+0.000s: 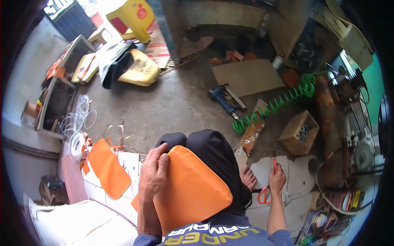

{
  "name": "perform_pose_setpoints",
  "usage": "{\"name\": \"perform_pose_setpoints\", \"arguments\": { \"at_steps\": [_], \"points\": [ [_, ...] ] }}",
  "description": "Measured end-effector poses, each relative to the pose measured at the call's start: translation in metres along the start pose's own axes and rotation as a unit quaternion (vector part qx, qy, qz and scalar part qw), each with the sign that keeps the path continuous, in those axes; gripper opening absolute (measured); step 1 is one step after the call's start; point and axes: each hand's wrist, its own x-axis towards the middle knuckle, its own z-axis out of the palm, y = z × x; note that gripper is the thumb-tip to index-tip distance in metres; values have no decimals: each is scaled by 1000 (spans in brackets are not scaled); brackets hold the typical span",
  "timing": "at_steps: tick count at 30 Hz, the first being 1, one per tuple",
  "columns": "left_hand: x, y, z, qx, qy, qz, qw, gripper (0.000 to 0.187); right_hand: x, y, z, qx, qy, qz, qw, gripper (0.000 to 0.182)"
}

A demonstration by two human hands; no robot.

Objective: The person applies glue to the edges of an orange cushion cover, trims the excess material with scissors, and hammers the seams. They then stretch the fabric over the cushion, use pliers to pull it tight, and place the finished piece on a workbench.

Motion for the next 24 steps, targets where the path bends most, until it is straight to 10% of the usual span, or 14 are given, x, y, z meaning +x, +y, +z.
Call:
{"name": "perform_pose_setpoints", "arguments": {
  "at_steps": [2, 4, 7, 10, 11, 14, 19, 24],
  "points": [
    [-2, -3, 2, 49, -24, 44, 998, 40, 6, -17, 6, -55, -31, 56, 996, 26],
    [-5, 17, 14, 97, -23, 18, 995, 36, -2, -56, -12, -44, 60, -103, 992, 32],
    [-9, 51, 60, 184, -65, 58, 979, 32, -8, -165, -89, 425, -133, -35, 895, 39],
    [-22, 90, 106, 93, -164, 75, 979, 38, -22, -219, -114, 531, -217, -57, 817, 48],
    [-23, 83, 104, 93, -148, 66, 982, 38, -18, -220, -112, 342, -164, -148, 913, 48],
    [-22, 67, 74, 17, -11, 234, 972, 49, -10, -197, -106, 273, -231, -127, 925, 44],
    [-55, -15, -31, 287, 218, -35, 932, 45, -10, -191, -100, 384, -274, -41, 881, 42],
    [-74, -71, -51, -156, 87, -196, 964, 70, -17, -190, -98, 539, -246, 37, 805, 51]
  ]
}}
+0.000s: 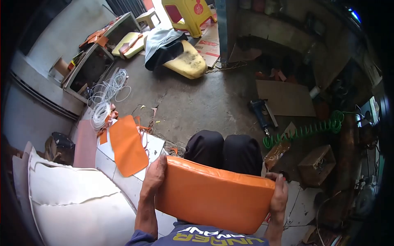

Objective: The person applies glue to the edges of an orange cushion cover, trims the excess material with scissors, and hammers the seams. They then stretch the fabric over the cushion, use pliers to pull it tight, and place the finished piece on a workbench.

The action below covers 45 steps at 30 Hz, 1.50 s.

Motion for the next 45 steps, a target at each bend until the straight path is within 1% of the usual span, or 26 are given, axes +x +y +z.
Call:
{"name": "perform_pose_setpoints", "arguments": {
  "at_steps": [1, 4, 5, 6, 7, 8, 9, 10, 12, 13, 14, 15, 16, 20, 22, 23, 26, 28, 30, 31, 35, 37, 39, 41, 43, 45],
  "points": [
    [5, 21, 1, -35, -39, -50, 997, 76, 9, -12, -1, -36, -9, -25, 999, 53],
    [32, 49, -9, -12, 57, 48, 997, 74, 35, -78, 12, -147, 12, -168, 975, 47],
    [36, 64, -9, -1, 107, 65, 992, 72, 49, -93, 15, -141, 35, -194, 970, 47],
    [36, 96, -6, 9, 156, 84, 984, 71, 66, -110, 18, -122, 6, -253, 960, 47],
    [41, 116, 0, -12, 162, 112, 980, 71, 73, -135, 27, -101, -3, -242, 965, 52],
    [46, 129, 4, -34, 168, 141, 975, 72, 105, -131, 21, -117, 6, -289, 950, 61],
    [56, 127, 0, -115, 74, 92, 986, 69, 109, -145, 22, -28, -63, -185, 980, 78],
    [67, 112, 3, -115, 70, 96, 986, 69, 118, -130, 17, -26, -58, -188, 980, 78],
    [96, 64, 13, -258, -42, 176, 949, 63, 145, -81, 6, -237, -55, -348, 906, 93],
    [97, 41, 7, -25, -59, 208, 976, 59, 120, -85, 20, -277, -69, -245, 927, 101],
    [84, 14, 23, 98, 56, 231, 966, 58, 129, -54, 14, -288, -75, -189, 936, 98],
    [81, 13, 24, -60, -13, 161, 985, 59, 132, -52, 15, -260, -76, -182, 945, 96],
    [73, 10, 22, -214, -81, 76, 970, 60, 128, -47, 14, -233, -78, -168, 955, 93],
    [70, 0, 21, -292, -104, 46, 950, 60, 115, -58, 4, -148, -155, -202, 956, 87],
    [70, -3, 25, -278, -81, -4, 957, 60, 89, -56, 5, -159, -81, -115, 977, 82],
    [60, 15, 25, -243, -73, -3, 967, 59, 84, -43, 5, -168, -59, -154, 972, 75],
    [59, 34, 19, -243, -89, -73, 963, 60, 74, -52, 7, -159, 13, -87, 983, 71],
    [67, 36, 17, -241, -110, -62, 962, 64, 88, -60, 12, -171, 43, -90, 980, 73],
    [62, 55, 20, -271, -64, 24, 960, 69, 107, -53, 10, -159, 16, -102, 982, 77],
    [64, 56, 17, -275, -71, 30, 958, 73, 106, -60, 14, -146, 25, -72, 986, 82],
    [65, 57, 15, -236, -78, 28, 968, 75, 131, -56, 11, -186, -12, -100, 977, 83],
    [66, 58, 13, -236, -88, 21, 968, 76, 123, -71, 13, -246, -5, -41, 968, 83],
    [64, 59, 12, -237, -97, 20, 966, 76, 120, -67, 9, -221, -16, -41, 974, 79],
    [57, 55, 9, -133, -78, 82, 985, 90, 111, -63, 5, -195, -28, -48, 979, 76],
    [44, 41, 10, -107, -64, 127, 984, 97, 90, -51, 0, -221, -19, -214, 951, 74],
    [22, 20, 17, -52, -41, 205, 977, 115, 84, -27, -14, -210, -24, -178, 961, 74]
  ]
}}
